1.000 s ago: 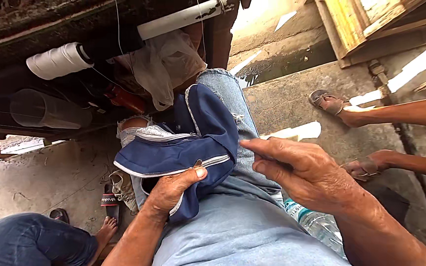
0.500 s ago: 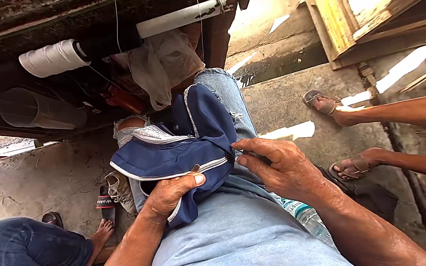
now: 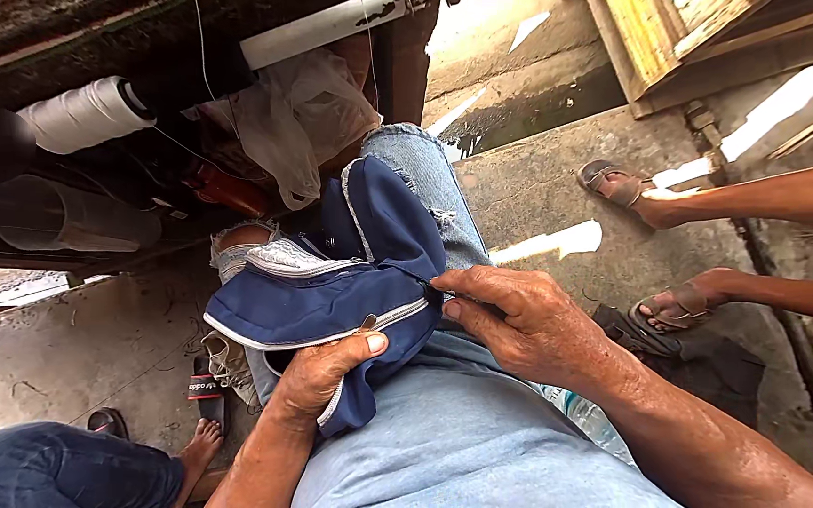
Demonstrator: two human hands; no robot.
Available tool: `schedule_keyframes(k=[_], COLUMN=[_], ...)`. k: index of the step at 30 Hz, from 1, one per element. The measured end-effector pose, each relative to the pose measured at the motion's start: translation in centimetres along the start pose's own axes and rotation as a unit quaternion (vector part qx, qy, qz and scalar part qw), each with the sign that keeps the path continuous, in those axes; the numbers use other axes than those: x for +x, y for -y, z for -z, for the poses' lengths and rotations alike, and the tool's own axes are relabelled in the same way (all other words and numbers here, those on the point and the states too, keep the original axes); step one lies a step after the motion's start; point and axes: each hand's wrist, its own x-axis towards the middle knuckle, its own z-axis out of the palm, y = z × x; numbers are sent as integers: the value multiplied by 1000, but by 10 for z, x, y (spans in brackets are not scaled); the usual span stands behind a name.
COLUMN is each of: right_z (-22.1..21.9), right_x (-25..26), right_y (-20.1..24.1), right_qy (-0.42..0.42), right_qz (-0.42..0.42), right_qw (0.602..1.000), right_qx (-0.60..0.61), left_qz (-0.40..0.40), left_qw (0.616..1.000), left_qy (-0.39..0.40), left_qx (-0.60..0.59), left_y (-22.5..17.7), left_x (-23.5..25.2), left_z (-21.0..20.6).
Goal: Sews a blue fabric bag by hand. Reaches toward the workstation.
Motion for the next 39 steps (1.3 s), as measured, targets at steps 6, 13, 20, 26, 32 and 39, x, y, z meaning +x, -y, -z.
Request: schedule_keyframes(k=[6, 13, 20, 26, 32, 39], right_z=[2, 2, 4, 3, 5, 2], right_x=[2, 3, 3, 4, 5, 7], right_y=[-6, -11, -13, -13, -14, -15], right_qy=[5, 9, 11, 14, 18, 10], right_qz=[25, 35, 40, 36, 50, 54], right_qw=[999, 997, 995, 998, 998, 997], right_qx=[46, 72, 90, 53, 28, 59], left_qz=[3, 8, 26, 16, 19, 9], left_qw=[1000, 1000, 999, 999, 999, 996], left_qy=[-7, -14, -17, -14, -18, 14], left_qx=[-16, -26, -35, -34, -22, -83], left_y=[0, 0, 0, 0, -2, 1], left_x=[0, 0, 0, 0, 0, -1], left_z=[-1, -1, -2, -2, -3, -3])
